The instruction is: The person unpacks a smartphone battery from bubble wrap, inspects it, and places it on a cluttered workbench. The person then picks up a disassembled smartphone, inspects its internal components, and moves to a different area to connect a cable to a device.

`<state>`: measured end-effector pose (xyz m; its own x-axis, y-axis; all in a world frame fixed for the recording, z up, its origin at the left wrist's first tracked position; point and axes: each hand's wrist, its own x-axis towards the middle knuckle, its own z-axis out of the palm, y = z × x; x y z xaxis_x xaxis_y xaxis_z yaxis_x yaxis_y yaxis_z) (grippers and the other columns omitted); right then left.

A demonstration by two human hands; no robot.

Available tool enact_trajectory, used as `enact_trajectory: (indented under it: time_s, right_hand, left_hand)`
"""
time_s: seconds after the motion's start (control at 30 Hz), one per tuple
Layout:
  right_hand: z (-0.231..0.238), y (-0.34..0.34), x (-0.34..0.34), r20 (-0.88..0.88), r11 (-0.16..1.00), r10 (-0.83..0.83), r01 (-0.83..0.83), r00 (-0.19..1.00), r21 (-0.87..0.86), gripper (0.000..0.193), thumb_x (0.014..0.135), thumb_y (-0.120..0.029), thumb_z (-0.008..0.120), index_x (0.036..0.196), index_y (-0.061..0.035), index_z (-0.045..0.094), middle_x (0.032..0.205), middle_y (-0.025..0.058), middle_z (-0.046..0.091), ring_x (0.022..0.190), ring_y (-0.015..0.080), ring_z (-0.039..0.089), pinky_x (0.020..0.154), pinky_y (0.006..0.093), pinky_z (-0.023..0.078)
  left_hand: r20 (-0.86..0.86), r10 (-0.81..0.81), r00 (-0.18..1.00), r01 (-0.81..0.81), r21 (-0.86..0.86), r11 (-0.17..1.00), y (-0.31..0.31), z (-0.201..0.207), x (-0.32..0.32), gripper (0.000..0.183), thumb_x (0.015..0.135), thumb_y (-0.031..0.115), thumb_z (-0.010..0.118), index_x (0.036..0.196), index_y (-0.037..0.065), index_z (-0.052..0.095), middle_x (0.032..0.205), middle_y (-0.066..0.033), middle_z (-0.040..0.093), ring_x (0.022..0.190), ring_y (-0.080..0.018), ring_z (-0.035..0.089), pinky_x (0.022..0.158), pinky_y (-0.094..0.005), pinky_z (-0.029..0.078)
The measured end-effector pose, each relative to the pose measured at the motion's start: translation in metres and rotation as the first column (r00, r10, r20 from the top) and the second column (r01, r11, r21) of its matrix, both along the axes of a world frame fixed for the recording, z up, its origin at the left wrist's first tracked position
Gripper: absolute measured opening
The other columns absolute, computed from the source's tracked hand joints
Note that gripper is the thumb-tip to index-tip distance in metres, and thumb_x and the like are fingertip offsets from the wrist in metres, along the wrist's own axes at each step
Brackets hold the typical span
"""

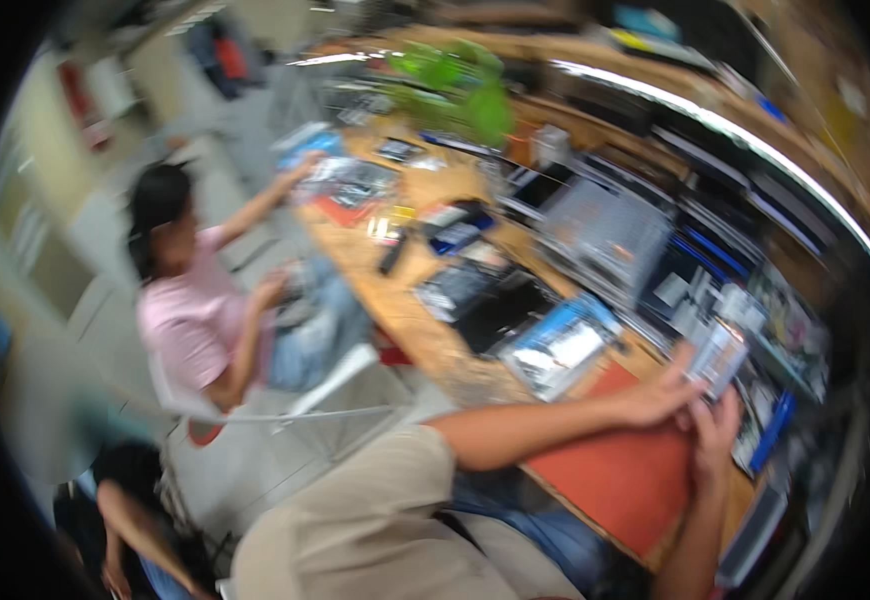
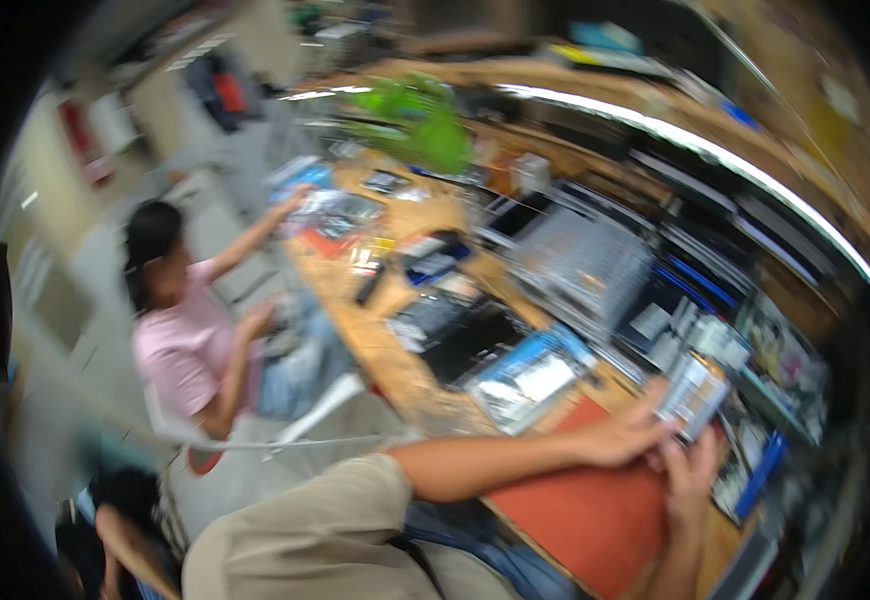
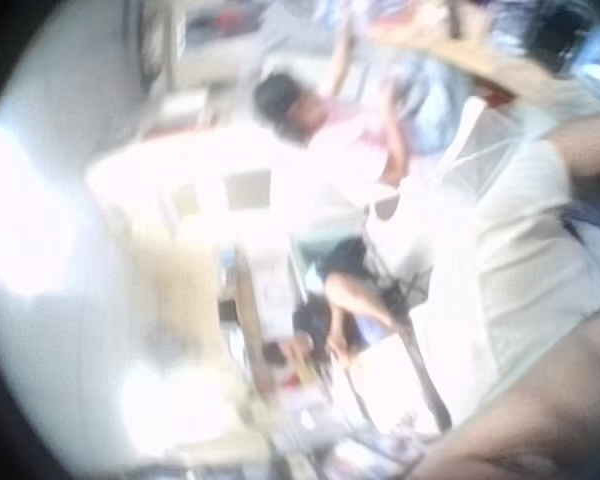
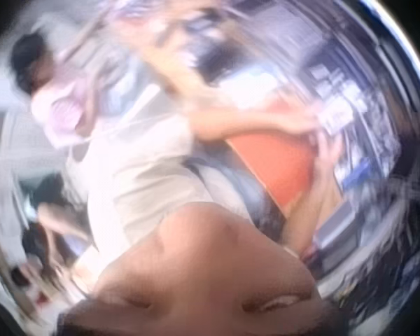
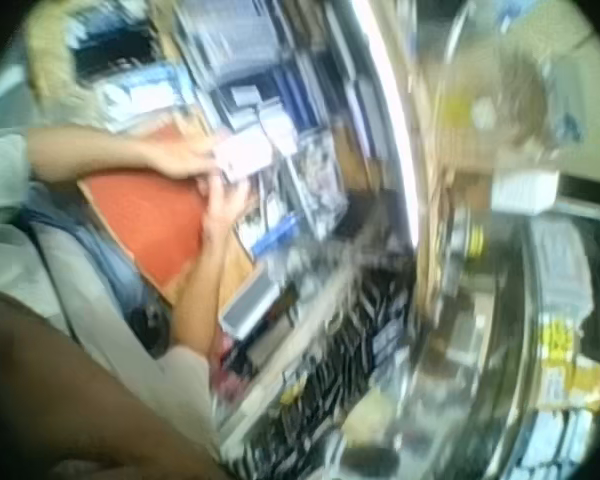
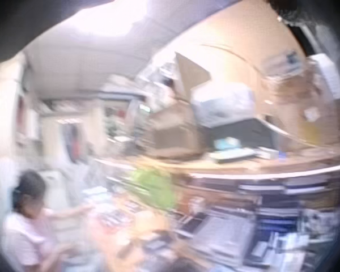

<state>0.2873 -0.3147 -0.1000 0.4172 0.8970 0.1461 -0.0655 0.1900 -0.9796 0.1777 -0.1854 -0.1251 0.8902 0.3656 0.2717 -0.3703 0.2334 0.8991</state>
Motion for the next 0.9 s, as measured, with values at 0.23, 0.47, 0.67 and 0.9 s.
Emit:
enact_trajectory:
  time_s: [0.23,0.47,0.67,0.9]
  right_hand:
    - [0.014,0.005,-0.024,-0.041,0.995,0.066,-0.063,0.997,0.071,0.043,0.103,-0.015,0.057,0.141,0.0,0.043,0.102,0.0093,0.067,0.07,0.0131,0.065,0.061,0.024,0.051]
    - [0.024,0.0,-0.054,-0.11,0.984,0.147,-0.134,0.983,0.117,0.038,0.105,-0.019,0.055,0.137,-0.0002,0.046,0.093,0.0089,0.066,0.066,0.0119,0.063,0.058,0.0234,0.049]
    - [0.005,0.008,-0.07,-0.049,0.975,0.218,-0.216,0.975,0.041,0.044,0.102,-0.016,0.054,0.141,0.0015,0.044,0.091,0.0095,0.066,0.062,0.012,0.061,0.056,0.0227,0.047]
    - [-0.028,0.006,-0.083,0.141,0.966,0.246,-0.23,0.959,-0.118,0.039,0.103,-0.015,0.051,0.139,-0.0006,0.045,0.087,0.0051,0.064,0.061,0.0083,0.057,0.055,0.0216,0.045]
  left_hand:
    - [-0.133,0.309,0.942,-0.171,0.603,0.779,0.017,0.045,-0.05,0.041,0.106,0.022,0.051,0.139,0.002,0.038,0.098,-0.0106,0.06,0.089,-0.0223,0.06,0.077,-0.0356,0.052]
    - [-0.373,0.374,0.849,0.056,0.767,0.64,-0.007,0.116,-0.244,0.038,0.105,0.025,0.056,0.135,0.004,0.051,0.104,-0.0107,0.062,0.094,-0.0185,0.059,0.083,-0.0363,0.049]
    - [-0.435,0.703,0.562,-0.035,0.837,0.546,-0.053,-0.022,-0.401,0.033,0.094,0.02,0.061,0.123,0.005,0.059,0.111,-0.017,0.063,0.104,-0.0309,0.063,0.089,-0.0395,0.05]
    - [-0.137,0.661,0.738,-0.042,0.968,0.248,-0.112,-0.116,-0.407,0.043,0.087,0.028,0.063,0.125,0.006,0.062,0.128,-0.0157,0.056,0.123,-0.0356,0.051,0.104,-0.0498,0.041]
